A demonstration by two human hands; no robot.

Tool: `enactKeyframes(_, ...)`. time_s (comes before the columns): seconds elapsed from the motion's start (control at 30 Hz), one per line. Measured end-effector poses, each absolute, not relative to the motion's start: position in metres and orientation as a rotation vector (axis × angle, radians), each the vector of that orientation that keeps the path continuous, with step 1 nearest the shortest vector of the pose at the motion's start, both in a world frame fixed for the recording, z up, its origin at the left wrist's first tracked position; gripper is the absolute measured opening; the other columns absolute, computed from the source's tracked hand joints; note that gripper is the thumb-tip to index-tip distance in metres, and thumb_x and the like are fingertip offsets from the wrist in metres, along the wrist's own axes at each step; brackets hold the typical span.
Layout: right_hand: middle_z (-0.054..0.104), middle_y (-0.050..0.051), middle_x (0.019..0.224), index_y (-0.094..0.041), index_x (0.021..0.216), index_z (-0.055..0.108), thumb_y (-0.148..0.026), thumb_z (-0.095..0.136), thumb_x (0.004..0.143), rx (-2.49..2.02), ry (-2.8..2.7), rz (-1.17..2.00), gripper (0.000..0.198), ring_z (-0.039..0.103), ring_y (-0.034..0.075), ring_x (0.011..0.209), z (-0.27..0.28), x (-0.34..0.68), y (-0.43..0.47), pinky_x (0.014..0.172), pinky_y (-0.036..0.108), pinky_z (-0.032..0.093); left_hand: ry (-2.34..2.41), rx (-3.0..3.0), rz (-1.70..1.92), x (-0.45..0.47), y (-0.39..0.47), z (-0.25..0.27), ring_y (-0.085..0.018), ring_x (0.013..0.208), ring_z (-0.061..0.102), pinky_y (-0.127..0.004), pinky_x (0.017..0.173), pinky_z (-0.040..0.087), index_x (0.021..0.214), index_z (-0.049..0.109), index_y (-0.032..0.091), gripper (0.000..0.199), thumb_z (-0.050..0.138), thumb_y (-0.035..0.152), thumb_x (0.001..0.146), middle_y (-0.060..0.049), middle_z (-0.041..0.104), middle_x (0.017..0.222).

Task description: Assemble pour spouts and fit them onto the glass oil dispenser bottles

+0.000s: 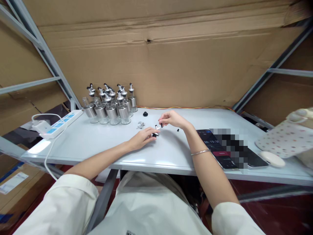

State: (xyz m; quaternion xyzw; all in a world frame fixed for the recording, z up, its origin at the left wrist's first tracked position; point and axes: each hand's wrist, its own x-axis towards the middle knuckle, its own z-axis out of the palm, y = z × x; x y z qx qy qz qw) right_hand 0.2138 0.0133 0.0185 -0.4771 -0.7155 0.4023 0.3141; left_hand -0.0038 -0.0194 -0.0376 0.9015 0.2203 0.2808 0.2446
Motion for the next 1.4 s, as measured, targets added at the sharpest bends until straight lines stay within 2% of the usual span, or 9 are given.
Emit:
enactKeyframes(0.17, 0.06, -0.002, 0.052, -0.013, 0.066, 0.064, -0.029, 0.08, 0.056, -1.165, -1.809, 1.212, 0.024, 0.052, 0.007, 0.047, 0.022, 0.205, 0.006, 0.05, 0.022, 0.044, 0.74, 2.296, 0.825, -0.003, -0.016, -0.041, -0.012, 0.073, 0.055, -0.029, 0.077, 0.046, 0.118, 0.046, 0.018, 0.036, 0.053, 0.035, 0.087, -0.007, 0.06, 0.107)
enactKeyframes(0.3, 0.06, -0.003, 0.052, -0.015, 0.067, 0.06, -0.03, 0.083, 0.052, -1.103, -1.727, 1.307, 0.032, 0.053, 0.007, 0.045, 0.018, 0.203, 0.007, 0.048, 0.022, 0.045, 0.777, 2.234, 0.858, -0.002, -0.017, -0.038, -0.012, 0.073, 0.054, -0.028, 0.076, 0.045, 0.111, 0.048, 0.017, 0.031, 0.052, 0.035, 0.086, -0.005, 0.061, 0.1)
enactKeyframes(0.5, 0.067, 0.001, 0.066, -0.013, 0.073, 0.065, -0.028, 0.086, 0.049, -1.028, -1.657, 1.452, 0.035, 0.064, 0.011, 0.06, 0.02, 0.21, 0.006, 0.064, 0.027, 0.053, 0.739, 2.198, 0.898, -0.002, -0.017, -0.037, -0.014, 0.08, 0.059, -0.029, 0.081, 0.045, 0.108, 0.051, 0.017, 0.027, 0.053, 0.033, 0.086, -0.004, 0.062, 0.093)
enactKeyframes(0.8, 0.068, 0.001, 0.064, -0.013, 0.074, 0.066, -0.027, 0.085, 0.052, -1.053, -1.701, 1.478, 0.031, 0.063, 0.011, 0.06, 0.023, 0.218, 0.004, 0.064, 0.027, 0.052, 0.712, 2.155, 0.91, -0.002, -0.018, -0.038, -0.016, 0.083, 0.062, -0.031, 0.084, 0.045, 0.114, 0.047, 0.014, 0.03, 0.048, 0.031, 0.088, -0.006, 0.063, 0.09)
enactKeyframes(1.17, 0.068, 0.0, 0.066, -0.014, 0.075, 0.068, -0.027, 0.084, 0.052, -1.065, -1.72, 1.513, 0.03, 0.061, 0.009, 0.057, 0.023, 0.214, 0.005, 0.067, 0.028, 0.053, 0.618, 2.168, 0.834, -0.002, -0.018, -0.04, -0.017, 0.085, 0.06, -0.032, 0.083, 0.045, 0.111, 0.044, 0.017, 0.027, 0.046, 0.034, 0.091, -0.006, 0.061, 0.094)
enactKeyframes(1.4, 0.069, 0.001, 0.072, -0.014, 0.087, 0.073, -0.027, 0.082, 0.056, -1.076, -1.714, 1.544, 0.035, 0.06, 0.009, 0.061, 0.022, 0.216, 0.004, 0.074, 0.03, 0.052, 0.604, 2.112, 0.823, -0.001, -0.016, -0.043, -0.018, 0.089, 0.06, -0.035, 0.086, 0.044, 0.112, 0.041, 0.018, 0.027, 0.043, 0.035, 0.092, -0.006, 0.06, 0.093)
